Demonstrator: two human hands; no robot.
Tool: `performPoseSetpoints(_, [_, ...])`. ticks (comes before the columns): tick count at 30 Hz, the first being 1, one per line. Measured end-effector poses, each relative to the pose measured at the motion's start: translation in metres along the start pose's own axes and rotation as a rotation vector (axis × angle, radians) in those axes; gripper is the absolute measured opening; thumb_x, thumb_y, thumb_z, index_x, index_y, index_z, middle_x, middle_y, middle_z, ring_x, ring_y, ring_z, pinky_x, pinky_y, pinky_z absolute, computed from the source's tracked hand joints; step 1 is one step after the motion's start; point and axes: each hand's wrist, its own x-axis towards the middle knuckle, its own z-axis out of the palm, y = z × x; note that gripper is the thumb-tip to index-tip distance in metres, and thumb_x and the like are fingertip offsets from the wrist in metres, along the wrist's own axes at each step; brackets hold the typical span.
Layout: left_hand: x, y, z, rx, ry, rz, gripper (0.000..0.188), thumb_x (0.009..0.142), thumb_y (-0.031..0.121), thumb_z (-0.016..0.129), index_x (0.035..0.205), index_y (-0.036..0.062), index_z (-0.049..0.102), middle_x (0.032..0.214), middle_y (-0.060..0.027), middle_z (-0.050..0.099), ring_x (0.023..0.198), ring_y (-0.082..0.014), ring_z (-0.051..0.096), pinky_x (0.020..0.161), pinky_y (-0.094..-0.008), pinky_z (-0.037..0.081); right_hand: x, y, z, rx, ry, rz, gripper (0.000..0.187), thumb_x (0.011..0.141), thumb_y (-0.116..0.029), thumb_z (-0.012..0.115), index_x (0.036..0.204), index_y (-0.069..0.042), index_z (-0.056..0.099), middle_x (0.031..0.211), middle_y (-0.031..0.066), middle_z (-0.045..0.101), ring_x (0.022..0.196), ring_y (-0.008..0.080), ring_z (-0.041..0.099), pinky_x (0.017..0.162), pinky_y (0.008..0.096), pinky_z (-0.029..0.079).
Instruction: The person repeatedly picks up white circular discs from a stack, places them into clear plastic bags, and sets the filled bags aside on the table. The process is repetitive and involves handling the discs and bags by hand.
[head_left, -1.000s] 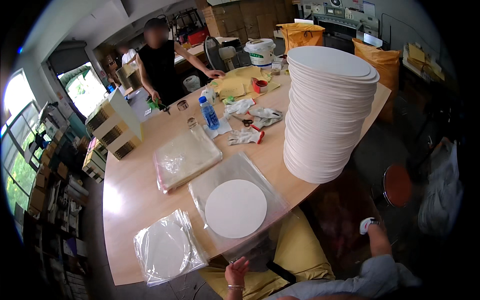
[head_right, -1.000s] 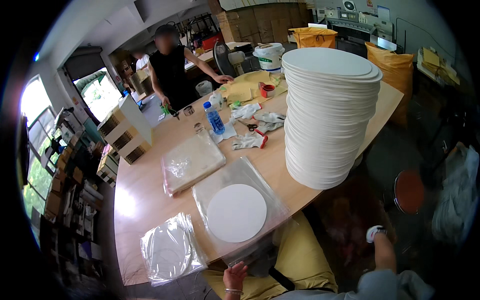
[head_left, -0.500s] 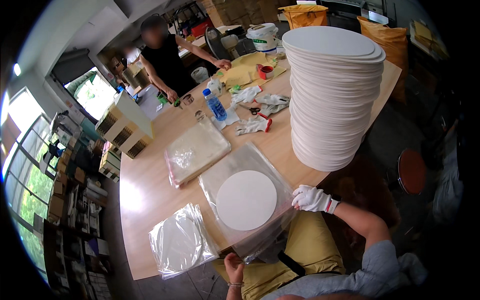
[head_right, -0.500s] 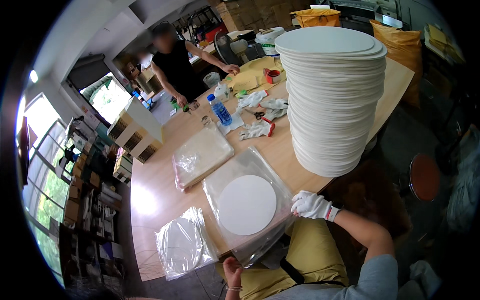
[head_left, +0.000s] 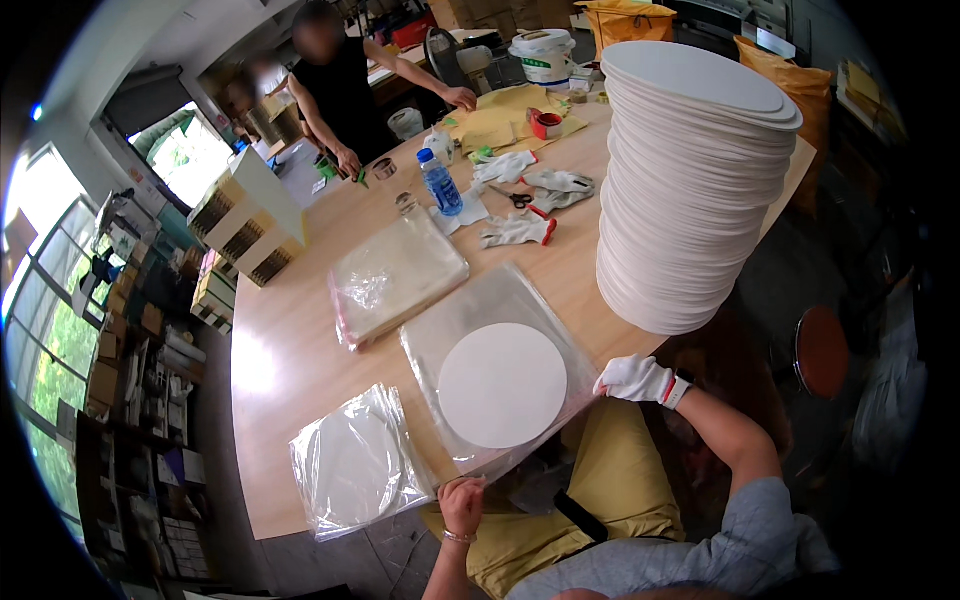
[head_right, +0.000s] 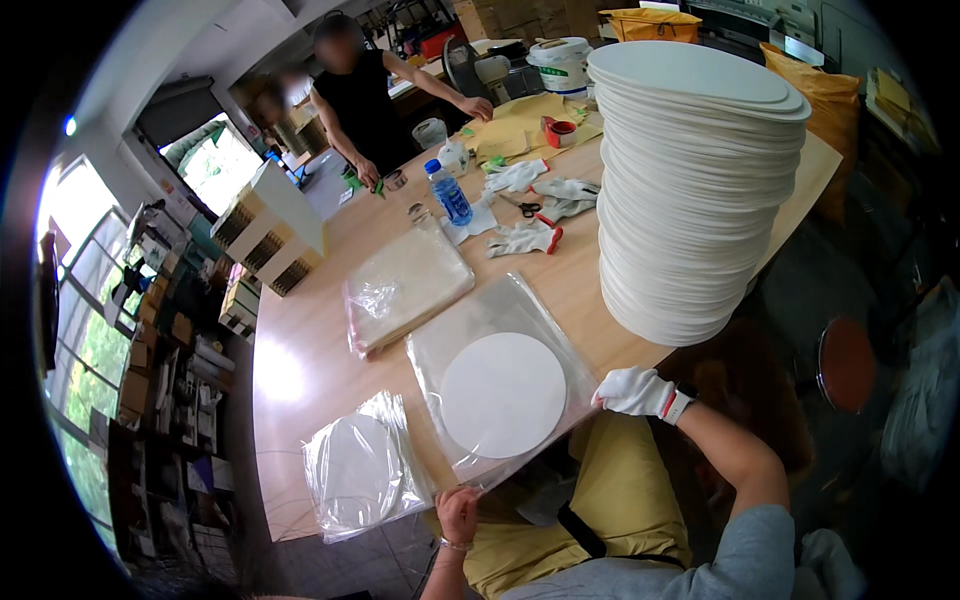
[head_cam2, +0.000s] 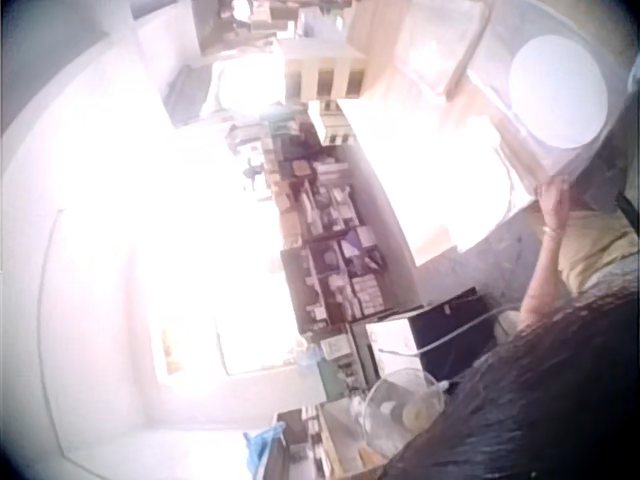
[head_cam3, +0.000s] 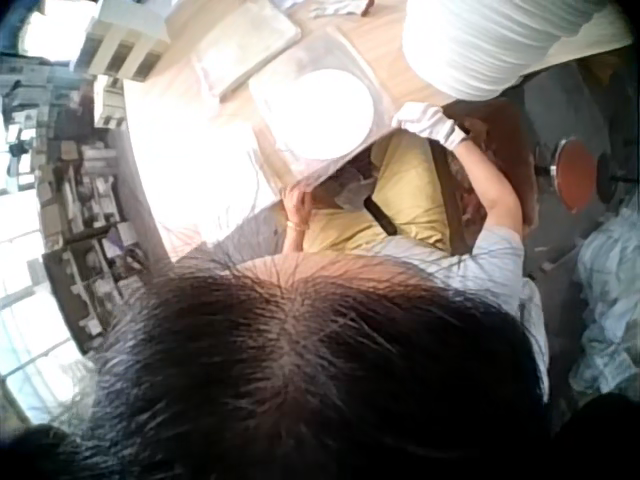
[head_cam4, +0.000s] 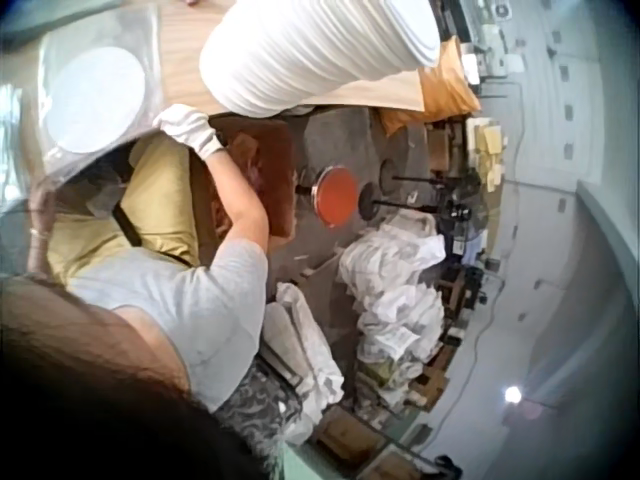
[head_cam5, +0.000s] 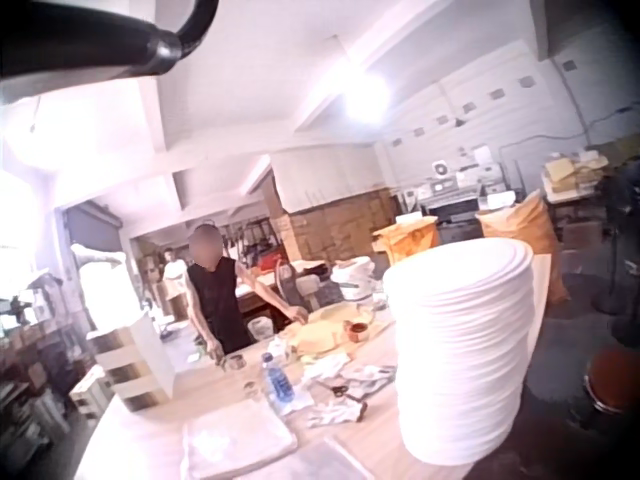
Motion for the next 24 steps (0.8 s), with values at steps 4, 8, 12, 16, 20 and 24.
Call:
performPoseSetpoints(4, [-0.002,-0.004,0.012,-0.179,0.089,-0.263,0.016,0.088,0.012,0.05,0.075,0.0059,0.055,0.075,-0.0055,0.066,0.066,-0.0223,0.06,0.063,-0.0338,0.044,0.004,-0.003,-0.002,-0.041,0.013,0.097,0.015,0.078,-0.024,0.055,0.079,-0.012,0.065,0.073,0.0073,0.064,0.069,0.027,0.062,0.064,0.0367,0.049])
performPoseSetpoints(8, [0.005,-0.002,0.027,-0.269,0.21,-0.501,0.021,0.09,0.014,0.048,0.073,0.0035,0.052,0.062,-0.0072,0.062,0.053,-0.0217,0.058,0.052,-0.031,0.045,0.012,-0.013,0.001,0.095,0.032,0.339,0.019,0.078,-0.029,0.053,0.079,-0.013,0.063,0.067,0.01,0.062,0.068,0.029,0.062,0.061,0.0394,0.048])
performPoseSetpoints(12, [0.015,0.002,0.03,-0.211,0.227,-0.642,0.023,0.091,0.016,0.049,0.073,0.0021,0.051,0.057,-0.0082,0.059,0.047,-0.0206,0.056,0.046,-0.0298,0.043,0.021,-0.017,0.011,-0.078,0.044,0.528,0.026,0.081,-0.035,0.049,0.075,-0.012,0.06,0.066,0.0128,0.061,0.066,0.0324,0.061,0.058,0.0439,0.046])
performPoseSetpoints(16, [0.013,-0.01,0.036,-0.055,0.208,-0.634,0.023,0.089,0.018,0.051,0.073,0.0021,0.053,0.057,-0.0114,0.057,0.05,-0.0252,0.057,0.048,-0.0339,0.043,0.025,-0.022,0.019,-0.154,0.072,0.647,0.031,0.083,-0.04,0.046,0.075,-0.012,0.059,0.067,0.0134,0.061,0.065,0.0345,0.06,0.057,0.0478,0.044])
performPoseSetpoints(20, [0.023,-0.009,0.034,0.073,0.166,-0.578,0.021,0.086,0.019,0.055,0.072,0.0027,0.055,0.06,-0.0154,0.057,0.054,-0.0323,0.057,0.05,-0.0393,0.044,0.028,-0.023,0.029,-0.277,0.112,0.669,0.033,0.083,-0.042,0.047,0.073,-0.013,0.058,0.066,0.013,0.061,0.064,0.0352,0.06,0.055,0.0493,0.043])
performPoseSetpoints(24, [0.023,-0.014,0.035,0.163,0.104,-0.604,0.019,0.082,0.02,0.058,0.071,0.0036,0.056,0.062,-0.0176,0.058,0.058,-0.0359,0.058,0.053,-0.0442,0.045,0.028,-0.016,0.042,-0.42,0.12,0.626,0.035,0.082,-0.044,0.05,0.067,-0.013,0.057,0.064,0.012,0.061,0.058,0.0337,0.06,0.047,0.0496,0.041])
